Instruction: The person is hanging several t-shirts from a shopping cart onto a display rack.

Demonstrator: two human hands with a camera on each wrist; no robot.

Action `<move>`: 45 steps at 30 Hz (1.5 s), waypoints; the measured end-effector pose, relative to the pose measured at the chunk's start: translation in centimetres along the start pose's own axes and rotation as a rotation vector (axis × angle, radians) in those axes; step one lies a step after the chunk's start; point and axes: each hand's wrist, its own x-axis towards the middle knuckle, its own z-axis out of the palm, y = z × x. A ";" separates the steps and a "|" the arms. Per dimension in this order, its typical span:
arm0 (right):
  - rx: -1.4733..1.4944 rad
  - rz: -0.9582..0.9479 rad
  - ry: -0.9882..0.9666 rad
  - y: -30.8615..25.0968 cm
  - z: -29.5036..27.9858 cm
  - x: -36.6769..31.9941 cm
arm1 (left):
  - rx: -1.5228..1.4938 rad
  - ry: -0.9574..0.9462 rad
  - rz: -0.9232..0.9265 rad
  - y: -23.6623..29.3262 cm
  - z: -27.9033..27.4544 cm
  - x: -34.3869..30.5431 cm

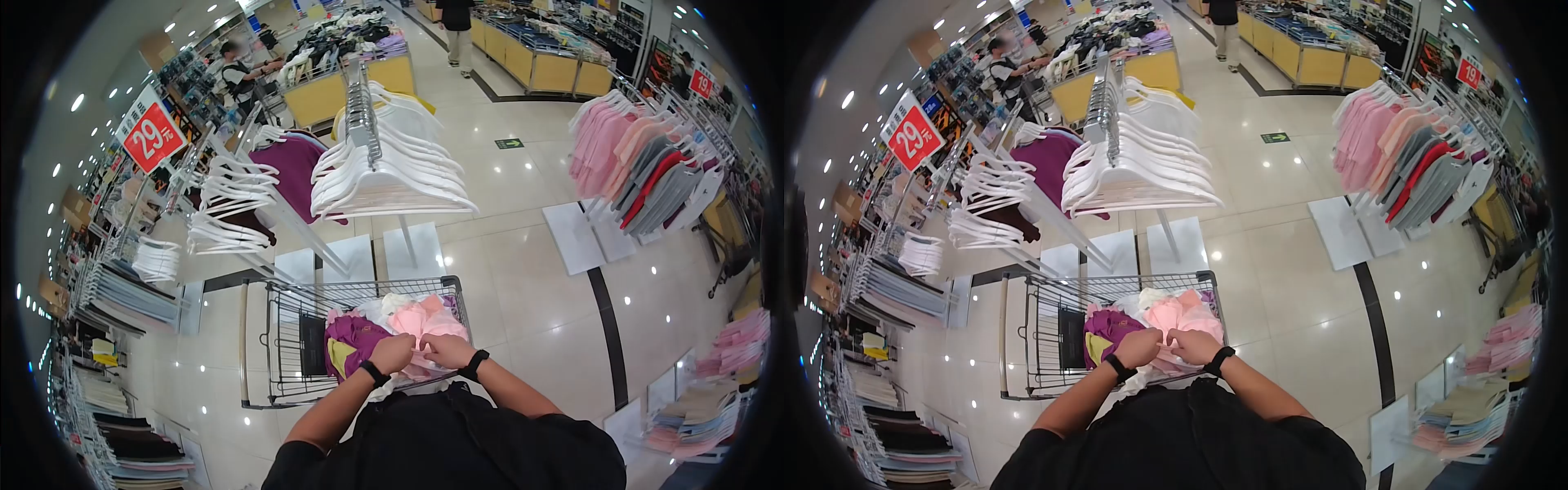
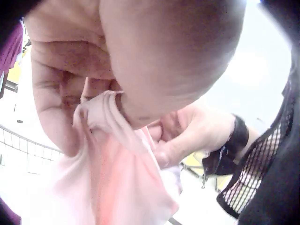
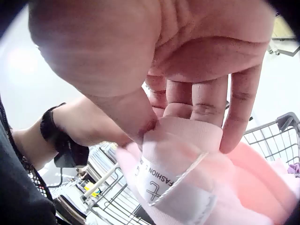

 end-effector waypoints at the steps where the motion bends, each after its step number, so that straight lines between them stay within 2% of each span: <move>1: -0.033 0.101 0.020 -0.3 -0.5 -0.3 | 0.004 -0.002 0.011 0.5 -1.2 -0.2; 4: -0.027 0.129 0.175 1.0 -0.9 -0.4 | -0.263 0.182 0.159 1.9 -4.6 -1.1; 5: -0.061 0.153 0.239 0.9 -1.4 -0.3 | -0.263 0.174 0.170 2.1 -5.6 -1.3; 6: -0.051 0.149 0.326 0.8 -1.9 -0.3 | -0.294 0.267 0.231 2.4 -6.7 -1.3; 7: -0.053 0.159 0.333 0.1 -2.8 -0.4 | -0.325 0.359 0.292 2.3 -7.6 -1.2; 9: -0.019 0.225 0.361 -1.3 -4.4 -0.8 | -0.322 0.444 0.271 1.6 -8.7 -1.0; 11: 0.049 0.203 0.358 -1.3 -4.4 -0.3 | -0.330 0.560 0.303 0.5 -10.8 -0.9; 13: 0.295 0.093 0.347 -0.4 -4.2 0.1 | -0.317 0.859 0.349 0.0 -12.9 -0.9; 14: 0.269 0.077 0.414 -1.0 -3.8 0.7 | -0.326 0.964 0.320 -0.4 -14.5 -1.5; 15: 0.260 0.074 0.391 -1.5 -4.2 1.0 | -0.328 1.069 0.294 -0.2 -16.1 -1.9; 17: 0.012 0.130 0.583 -3.4 -5.2 1.5 | -0.315 1.150 0.262 -1.2 -17.8 -2.0; 19: -0.008 0.146 0.634 -4.0 -6.0 2.6 | -0.293 1.152 0.250 -2.2 -18.5 -1.6; 21: -0.007 -0.048 0.877 -3.2 -6.3 4.3 | -0.384 1.089 0.222 -2.1 -18.7 -1.3; 22: 0.170 -0.107 0.787 -3.8 -7.0 4.9 | -0.459 1.024 0.161 -1.7 -18.7 -1.3; 23: 0.172 -0.101 0.782 -4.7 -7.0 5.6 | -0.463 1.019 0.154 -1.2 -18.6 -1.0; 25: 0.257 -0.276 0.767 -8.5 -6.9 7.0 | -0.713 0.987 0.146 0.1 -18.4 -0.1; 26: 0.257 -0.269 0.764 -9.5 -7.0 7.4 | -0.791 0.966 0.173 0.8 -18.3 0.1; 28: 0.139 -0.065 0.627 -10.5 -7.1 8.0 | -0.769 0.969 0.165 1.4 -18.7 -0.1; 29: 0.139 -0.060 0.623 -9.7 -7.0 8.4 | -0.743 0.975 0.160 1.4 -18.8 -0.1; 31: -0.085 0.086 0.694 -7.0 -6.6 9.2 | -0.647 1.052 0.136 -0.1 -19.5 -0.5; 33: -0.022 0.164 0.761 -4.6 -6.5 8.1 | -0.513 1.123 0.101 -1.7 -20.9 -1.4; 35: -0.103 0.149 0.906 -1.6 -6.3 6.9 | -0.506 1.080 0.043 -4.2 -21.0 -1.7; 36: -0.102 0.145 0.910 -1.8 -7.4 6.4 | -0.325 1.064 0.041 -5.6 -20.3 -1.3; 38: 0.025 0.468 0.752 -3.4 -9.9 4.9 | -0.050 1.001 0.055 -7.3 -19.3 -0.4; 39: 0.029 0.472 0.762 -2.6 -10.5 5.0 | -0.047 0.998 0.066 -7.1 -19.7 0.0; 41: 0.843 0.353 0.675 -0.9 -11.8 5.7 | 0.056 1.134 0.138 -6.5 -20.9 1.5; 42: 0.930 0.351 0.774 -3.0 -12.4 6.2 | 0.056 1.139 0.144 -7.0 -21.6 2.9; 43: 0.927 0.352 0.783 -3.8 -12.8 6.9 | 0.051 1.140 0.151 -7.5 -22.3 4.4; 45: 1.285 0.101 0.829 -4.7 -13.8 8.0 | -0.018 1.191 0.117 -8.3 -23.7 7.2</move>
